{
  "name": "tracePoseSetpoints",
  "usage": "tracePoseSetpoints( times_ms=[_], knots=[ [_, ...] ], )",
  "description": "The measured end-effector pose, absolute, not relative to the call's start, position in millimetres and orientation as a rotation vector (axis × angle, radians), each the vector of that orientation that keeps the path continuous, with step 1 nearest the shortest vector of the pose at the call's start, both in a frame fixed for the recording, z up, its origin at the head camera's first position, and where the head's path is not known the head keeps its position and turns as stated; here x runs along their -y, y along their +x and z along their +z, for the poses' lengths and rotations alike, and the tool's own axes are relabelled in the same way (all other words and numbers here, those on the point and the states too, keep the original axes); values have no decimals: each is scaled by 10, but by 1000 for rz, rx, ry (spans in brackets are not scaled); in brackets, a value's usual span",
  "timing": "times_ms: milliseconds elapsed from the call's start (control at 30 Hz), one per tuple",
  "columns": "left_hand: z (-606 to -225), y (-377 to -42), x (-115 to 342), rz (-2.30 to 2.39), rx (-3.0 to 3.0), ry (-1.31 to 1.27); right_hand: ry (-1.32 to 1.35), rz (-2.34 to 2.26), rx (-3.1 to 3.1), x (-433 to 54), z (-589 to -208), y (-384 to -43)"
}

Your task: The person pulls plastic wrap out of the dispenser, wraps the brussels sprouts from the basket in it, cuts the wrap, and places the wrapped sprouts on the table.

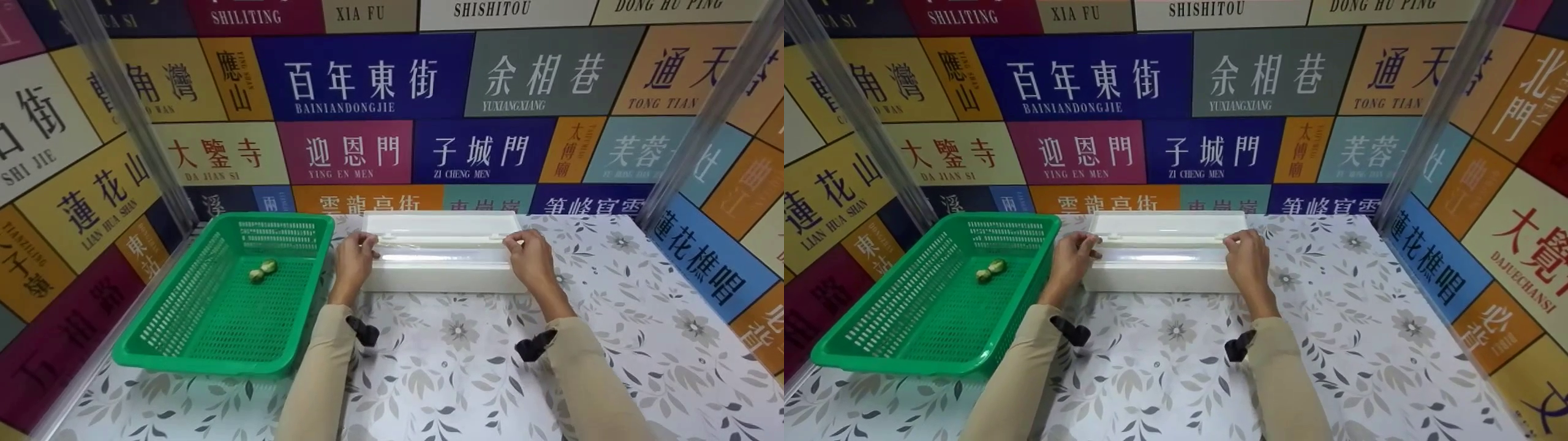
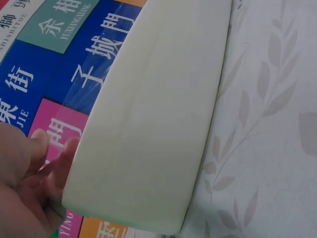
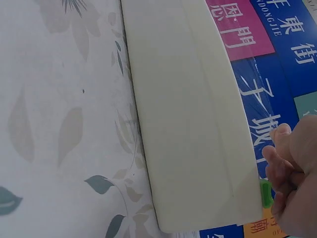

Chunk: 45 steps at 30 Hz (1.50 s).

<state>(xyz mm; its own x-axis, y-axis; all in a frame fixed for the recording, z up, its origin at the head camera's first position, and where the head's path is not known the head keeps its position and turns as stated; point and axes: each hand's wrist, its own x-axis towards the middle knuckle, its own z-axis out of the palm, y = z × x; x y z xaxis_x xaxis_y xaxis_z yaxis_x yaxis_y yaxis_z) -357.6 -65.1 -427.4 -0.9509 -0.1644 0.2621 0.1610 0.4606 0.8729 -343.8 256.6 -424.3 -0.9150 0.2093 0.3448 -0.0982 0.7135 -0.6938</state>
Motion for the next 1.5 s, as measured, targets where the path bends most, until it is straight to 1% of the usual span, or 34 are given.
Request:
tracePoseSetpoints(
  times_ms=[133, 367, 567, 733, 900, 1267, 1500],
  knots=[
    [-4286, -3619, 653, -1562, 2367, 33, -63, 1034, 2518, -2565, -4219, -3476],
    [-4273, -3657, 670, -1604, 2374, 96, -125, 1053, 2522, -2594, -4197, -3500],
    [-4267, -3656, 696, -1664, 2394, 116, -66, 1176, 2487, -2631, -4207, -3550],
    [-4283, -3657, 707, -1714, 2415, 91, 5, 1244, 2499, -2703, -4263, -3556],
    [-4299, -3664, 710, -1651, 2377, 13, 45, 1258, 2523, -2737, -4293, -3547],
    [-4273, -3673, 680, -1617, 2414, 77, -116, 1244, 2517, -2731, -4267, -3563],
    [-4262, -3670, 679, -1605, 2423, 101, -95, 1233, 2545, -2745, -4261, -3571]
  ],
)
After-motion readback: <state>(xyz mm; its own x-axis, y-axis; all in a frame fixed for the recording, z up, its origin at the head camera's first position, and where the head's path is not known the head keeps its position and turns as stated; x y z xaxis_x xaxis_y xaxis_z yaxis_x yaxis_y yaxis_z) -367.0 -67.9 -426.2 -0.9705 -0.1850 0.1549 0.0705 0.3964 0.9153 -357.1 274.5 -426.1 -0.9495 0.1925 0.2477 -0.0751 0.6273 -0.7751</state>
